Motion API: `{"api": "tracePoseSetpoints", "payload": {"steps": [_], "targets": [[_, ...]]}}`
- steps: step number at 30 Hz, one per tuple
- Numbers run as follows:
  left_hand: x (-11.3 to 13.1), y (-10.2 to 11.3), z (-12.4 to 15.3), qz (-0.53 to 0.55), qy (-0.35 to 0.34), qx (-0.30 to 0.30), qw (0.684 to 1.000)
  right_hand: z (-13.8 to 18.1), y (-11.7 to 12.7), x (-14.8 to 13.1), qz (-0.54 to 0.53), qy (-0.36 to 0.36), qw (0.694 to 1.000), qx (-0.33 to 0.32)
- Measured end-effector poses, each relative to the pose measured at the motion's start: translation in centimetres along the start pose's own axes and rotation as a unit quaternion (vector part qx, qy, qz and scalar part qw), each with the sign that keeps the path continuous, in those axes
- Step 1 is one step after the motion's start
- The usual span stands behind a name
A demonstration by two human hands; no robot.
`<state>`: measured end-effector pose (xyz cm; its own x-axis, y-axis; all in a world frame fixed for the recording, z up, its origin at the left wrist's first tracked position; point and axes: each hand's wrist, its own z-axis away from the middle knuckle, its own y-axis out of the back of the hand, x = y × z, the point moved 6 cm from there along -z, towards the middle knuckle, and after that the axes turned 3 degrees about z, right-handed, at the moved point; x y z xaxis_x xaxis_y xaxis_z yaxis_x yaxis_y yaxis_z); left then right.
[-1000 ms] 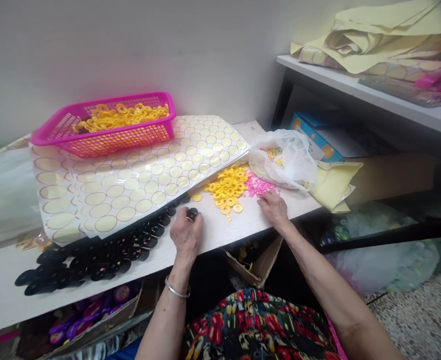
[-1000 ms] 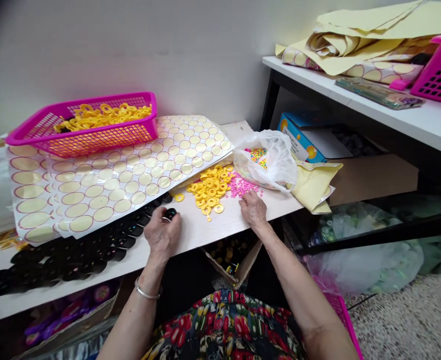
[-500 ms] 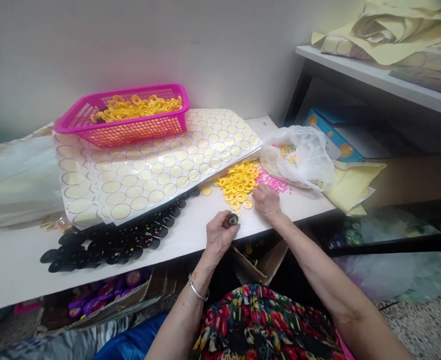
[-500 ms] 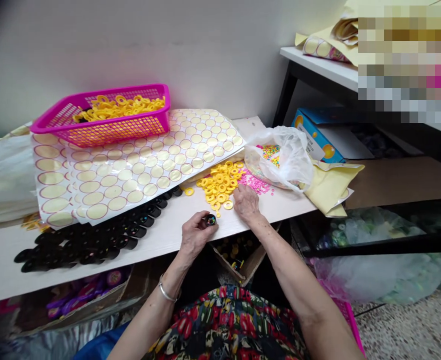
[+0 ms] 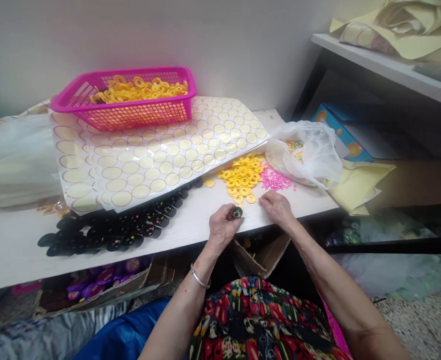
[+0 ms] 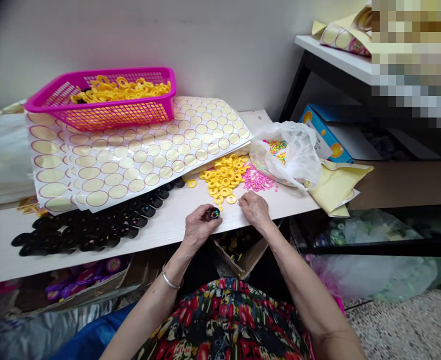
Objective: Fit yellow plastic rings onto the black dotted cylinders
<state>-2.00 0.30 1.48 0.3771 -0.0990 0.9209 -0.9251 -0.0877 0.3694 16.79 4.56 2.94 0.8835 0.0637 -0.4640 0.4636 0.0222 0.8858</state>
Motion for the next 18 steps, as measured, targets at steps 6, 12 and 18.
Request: {"api": "tracePoseSetpoints", "payload": {"steps": [6,12,18], "targets": [[-0.2,0.0,0.0,0.0,0.007,0.001,1.0,1.3,-0.3,-0.8,0.027,0.073,0.996,0.045],[-0.3,-0.3,0.1,0.006,0.008,0.011,1.0,2.4,0.7,-5.0,-0.05,0.161,0.982,0.091],[0.1,-0.2,0.2,-0.005,-0.009,0.008,1.0,2.9,0.6,-8.9,0.0,0.236,0.971,0.039]]}}
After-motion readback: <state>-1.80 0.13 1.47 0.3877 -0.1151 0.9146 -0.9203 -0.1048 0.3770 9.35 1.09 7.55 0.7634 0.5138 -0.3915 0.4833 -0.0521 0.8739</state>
